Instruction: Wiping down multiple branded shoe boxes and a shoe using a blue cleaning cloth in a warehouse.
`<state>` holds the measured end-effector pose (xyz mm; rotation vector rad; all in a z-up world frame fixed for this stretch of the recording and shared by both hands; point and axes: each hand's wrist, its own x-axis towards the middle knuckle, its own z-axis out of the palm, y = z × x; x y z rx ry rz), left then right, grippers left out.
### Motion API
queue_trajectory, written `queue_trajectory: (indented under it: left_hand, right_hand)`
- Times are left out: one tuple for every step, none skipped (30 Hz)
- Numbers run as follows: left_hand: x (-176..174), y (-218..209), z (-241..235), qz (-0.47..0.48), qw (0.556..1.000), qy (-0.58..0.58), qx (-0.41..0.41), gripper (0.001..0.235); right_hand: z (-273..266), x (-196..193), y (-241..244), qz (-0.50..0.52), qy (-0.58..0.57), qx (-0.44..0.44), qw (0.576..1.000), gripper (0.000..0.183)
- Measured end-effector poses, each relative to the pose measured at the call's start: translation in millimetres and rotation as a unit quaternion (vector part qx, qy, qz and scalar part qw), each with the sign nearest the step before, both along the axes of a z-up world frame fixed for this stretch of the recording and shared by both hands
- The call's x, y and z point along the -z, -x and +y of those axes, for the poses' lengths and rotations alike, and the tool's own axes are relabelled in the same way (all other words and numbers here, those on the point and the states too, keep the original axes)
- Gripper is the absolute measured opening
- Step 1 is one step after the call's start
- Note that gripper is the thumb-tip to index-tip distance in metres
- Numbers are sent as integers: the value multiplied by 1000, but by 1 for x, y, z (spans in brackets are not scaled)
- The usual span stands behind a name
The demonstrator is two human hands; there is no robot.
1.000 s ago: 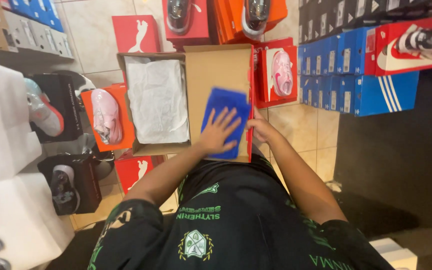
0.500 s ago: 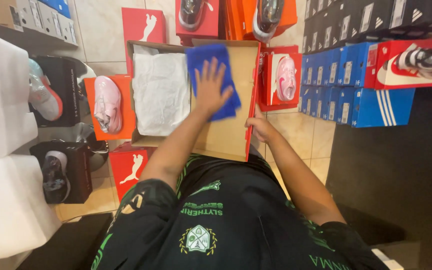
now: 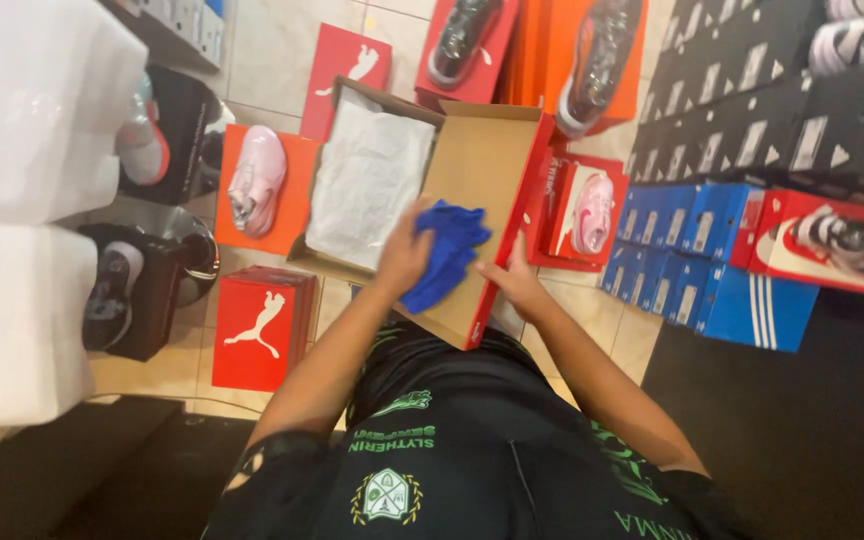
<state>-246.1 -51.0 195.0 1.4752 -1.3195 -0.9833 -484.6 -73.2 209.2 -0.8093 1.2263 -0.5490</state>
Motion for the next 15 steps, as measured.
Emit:
queue_trajectory:
  left_hand:
    - [1,-28,11,0,1000,1,-12,51]
    - [2,-57,24,-12,998,27,-59,44]
    - [4,-85,39,-25,993,52,-107,45]
    - [9,-108,67,-26,991,50,-120,45]
    - [15,-132,93,-65,982,61,-165,31]
    - [21,-156,120,-103,970,72,-209,22]
    - [28,-167,145,-105,968,68,-218,22]
    - [36,-178,170,-137,962,21,-234,21]
    - [44,-192,194,-169,955,-26,-244,24]
    - [50,-185,207,-170,954,-29,-247,24]
    - [55,-188,216,-209,946,-104,-224,20]
    - [61,-189,224,-248,931,-178,-200,15]
    - [59,-192,215,-251,933,-175,-191,15]
    - [58,-193,205,-238,913,-307,-123,21]
    - [55,-189,204,-219,870,-439,-55,29]
  right_hand:
    - [-2,-11,-14,0,1,-12,1000,119]
    - [-4,-22,-30,40,39,-16,998,115]
    - [-4,-33,-46,79,76,-21,994,111]
    - [0,-26,-59,78,76,-34,993,111]
    - [4,-19,-73,56,109,-10,992,112]
    - [7,-12,-88,33,141,14,989,113]
    - [4,-21,-109,31,139,5,990,113]
    - [1,-31,-130,39,169,-9,985,116]
    - [1,-40,-153,47,199,-18,979,120]
    - [-2,-36,-167,46,196,-21,979,120]
    - [-3,-31,-186,70,222,-30,972,122]
    - [-6,-26,-205,94,248,-38,963,125]
    - [-13,-18,-221,95,248,-29,964,125]
    - [-20,-9,-237,130,228,-37,964,121]
    - [-22,-1,-250,165,203,-50,964,117]
